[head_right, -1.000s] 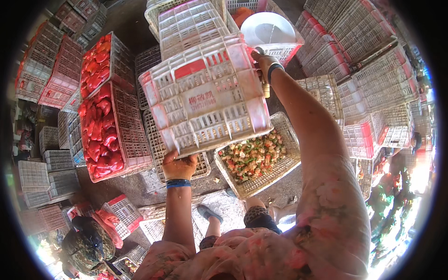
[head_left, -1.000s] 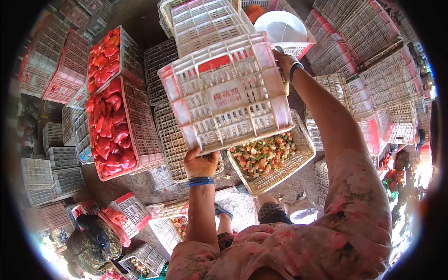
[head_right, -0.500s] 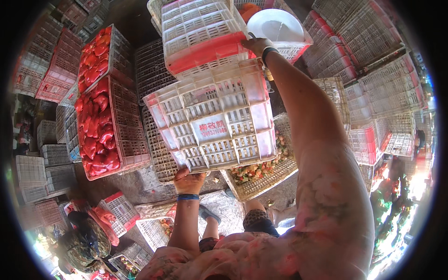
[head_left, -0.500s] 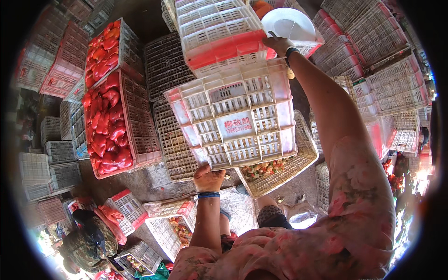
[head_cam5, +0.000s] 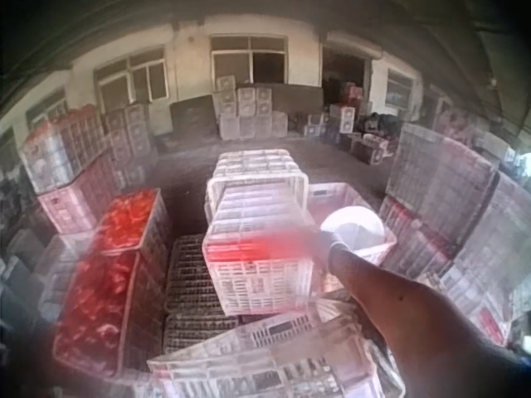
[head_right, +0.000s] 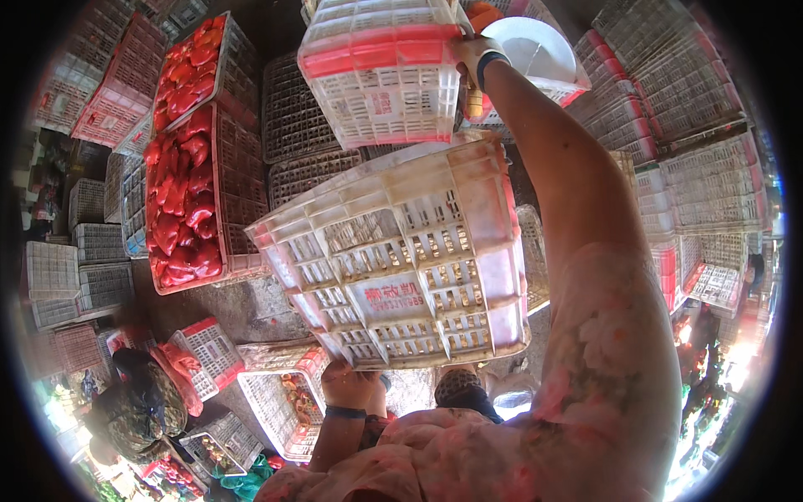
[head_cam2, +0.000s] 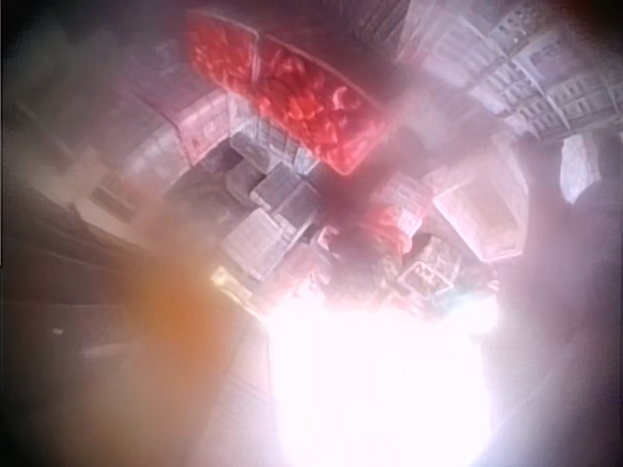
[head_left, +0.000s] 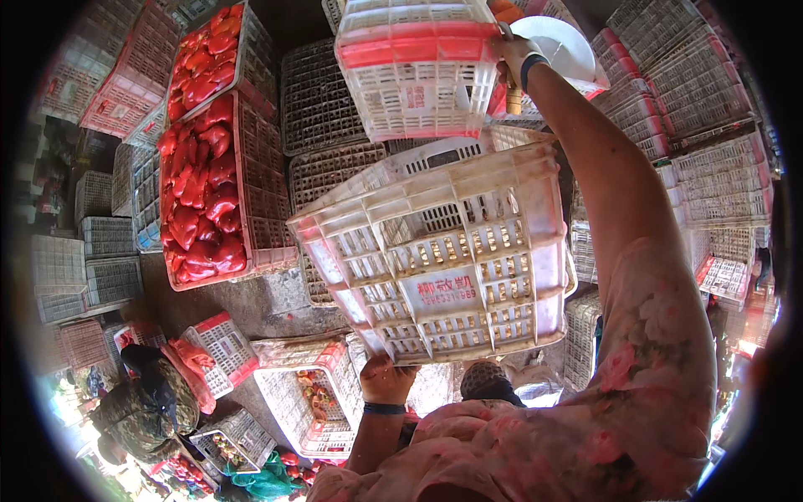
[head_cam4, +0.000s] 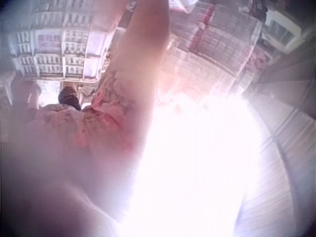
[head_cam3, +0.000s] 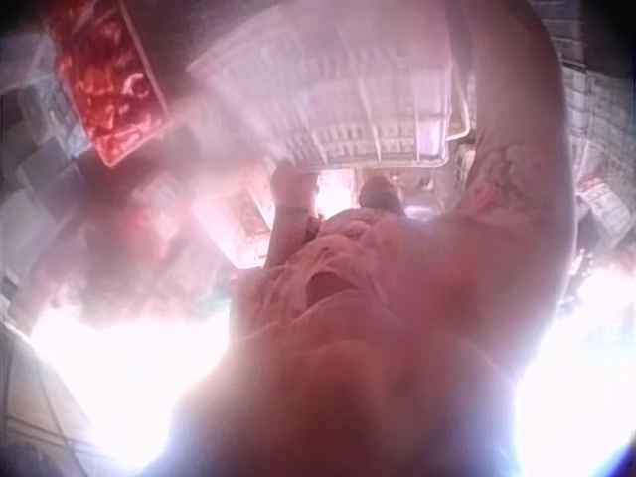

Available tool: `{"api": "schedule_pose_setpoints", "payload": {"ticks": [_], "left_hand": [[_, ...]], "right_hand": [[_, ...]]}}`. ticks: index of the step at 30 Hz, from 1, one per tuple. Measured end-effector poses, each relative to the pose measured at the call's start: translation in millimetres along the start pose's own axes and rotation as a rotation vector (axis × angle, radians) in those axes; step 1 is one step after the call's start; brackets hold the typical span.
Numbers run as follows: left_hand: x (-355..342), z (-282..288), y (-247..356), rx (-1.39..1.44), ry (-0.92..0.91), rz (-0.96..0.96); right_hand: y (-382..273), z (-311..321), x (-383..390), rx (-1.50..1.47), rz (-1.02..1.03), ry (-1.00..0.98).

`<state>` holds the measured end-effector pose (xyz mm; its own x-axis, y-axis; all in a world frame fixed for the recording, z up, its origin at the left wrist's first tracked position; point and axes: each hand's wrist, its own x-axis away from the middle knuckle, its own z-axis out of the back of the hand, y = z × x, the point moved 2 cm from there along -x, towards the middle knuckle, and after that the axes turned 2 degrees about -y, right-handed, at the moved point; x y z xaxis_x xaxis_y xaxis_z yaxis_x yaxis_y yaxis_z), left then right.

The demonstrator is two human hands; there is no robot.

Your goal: The person picks up red peppers from a large pile, uses a knife to remove the stems and cores, and places the cleaned peppers into a plastic crate. They also move empty crates and rearrange the workspace to continue processing.

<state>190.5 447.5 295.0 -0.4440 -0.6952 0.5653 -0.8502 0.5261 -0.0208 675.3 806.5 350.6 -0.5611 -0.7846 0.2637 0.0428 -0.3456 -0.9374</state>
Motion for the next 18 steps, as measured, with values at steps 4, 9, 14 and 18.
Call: {"api": "schedule_pose_setpoints", "payload": {"ticks": [4,9,14,18], "left_hand": [[19.3,1.3,5.9,0.034,-0.053,-0.010],[32.3,12.5,11.6,0.070,0.027,-0.020],[40.7,53.6,22.2,-0.036,0.106,-0.004],[41.7,68.0,25.3,-0.068,0.111,0.004]], "right_hand": [[-11.5,-48.4,13.3,0.041,0.000,-0.048],[-2.0,-67.9,-34.5,0.637,-0.017,0.015],[31.6,-42.9,-12.5,0.407,-0.089,-0.145],[82.4,37.6,38.3,0.146,-0.376,0.098]]}}
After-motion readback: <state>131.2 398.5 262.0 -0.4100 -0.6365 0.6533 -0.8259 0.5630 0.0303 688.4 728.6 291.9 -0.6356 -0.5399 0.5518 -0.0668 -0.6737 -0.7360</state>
